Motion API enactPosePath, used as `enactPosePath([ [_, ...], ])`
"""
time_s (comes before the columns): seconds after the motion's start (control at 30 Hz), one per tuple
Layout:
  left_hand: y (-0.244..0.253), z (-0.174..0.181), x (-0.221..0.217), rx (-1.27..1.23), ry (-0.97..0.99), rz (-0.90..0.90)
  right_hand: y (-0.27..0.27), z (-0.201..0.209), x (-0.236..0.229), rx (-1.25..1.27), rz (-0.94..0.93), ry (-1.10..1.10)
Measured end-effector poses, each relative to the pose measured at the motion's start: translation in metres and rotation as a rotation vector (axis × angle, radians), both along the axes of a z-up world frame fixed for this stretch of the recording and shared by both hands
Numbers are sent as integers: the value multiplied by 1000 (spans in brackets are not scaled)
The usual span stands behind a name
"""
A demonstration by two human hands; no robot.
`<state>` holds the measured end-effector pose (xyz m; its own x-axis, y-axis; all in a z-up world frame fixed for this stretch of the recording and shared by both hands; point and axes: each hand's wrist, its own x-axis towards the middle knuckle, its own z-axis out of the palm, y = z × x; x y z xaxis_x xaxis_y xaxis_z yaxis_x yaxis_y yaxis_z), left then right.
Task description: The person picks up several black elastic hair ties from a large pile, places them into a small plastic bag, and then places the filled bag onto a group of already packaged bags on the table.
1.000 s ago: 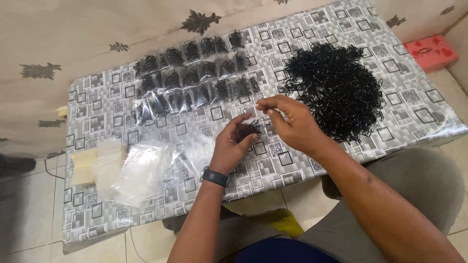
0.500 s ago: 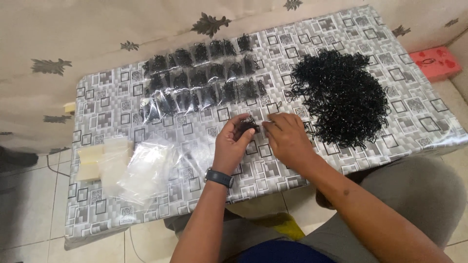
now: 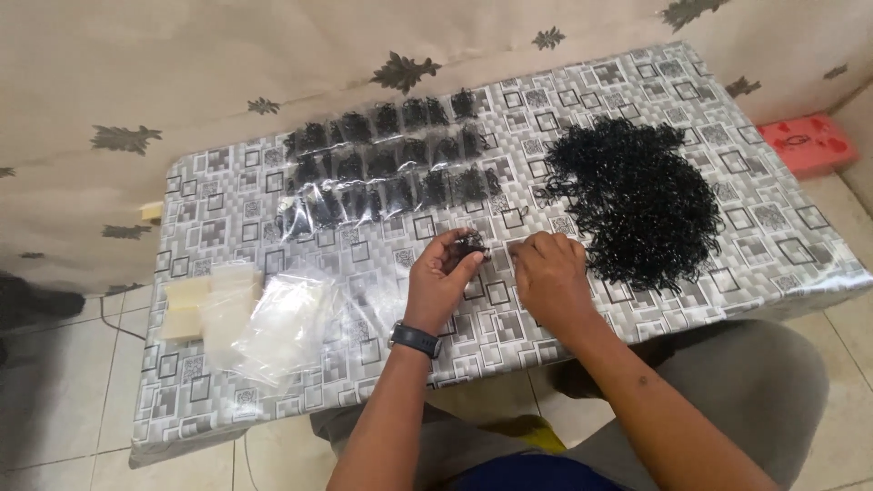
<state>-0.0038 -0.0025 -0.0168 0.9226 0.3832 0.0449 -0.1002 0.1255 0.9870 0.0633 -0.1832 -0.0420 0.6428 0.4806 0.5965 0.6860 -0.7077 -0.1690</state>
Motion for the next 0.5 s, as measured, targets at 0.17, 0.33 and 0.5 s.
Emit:
enactPosePath([
  [0.17, 1, -17, 8, -31, -8, 23, 1, -8, 4, -82, 13, -132],
  [0.33, -1, -1, 2, -25, 37, 27, 1, -7, -33, -198, -16, -191],
  [0.5, 0, 22, -5, 52, 101, 10, -10, -2, -52, -135, 41, 67],
])
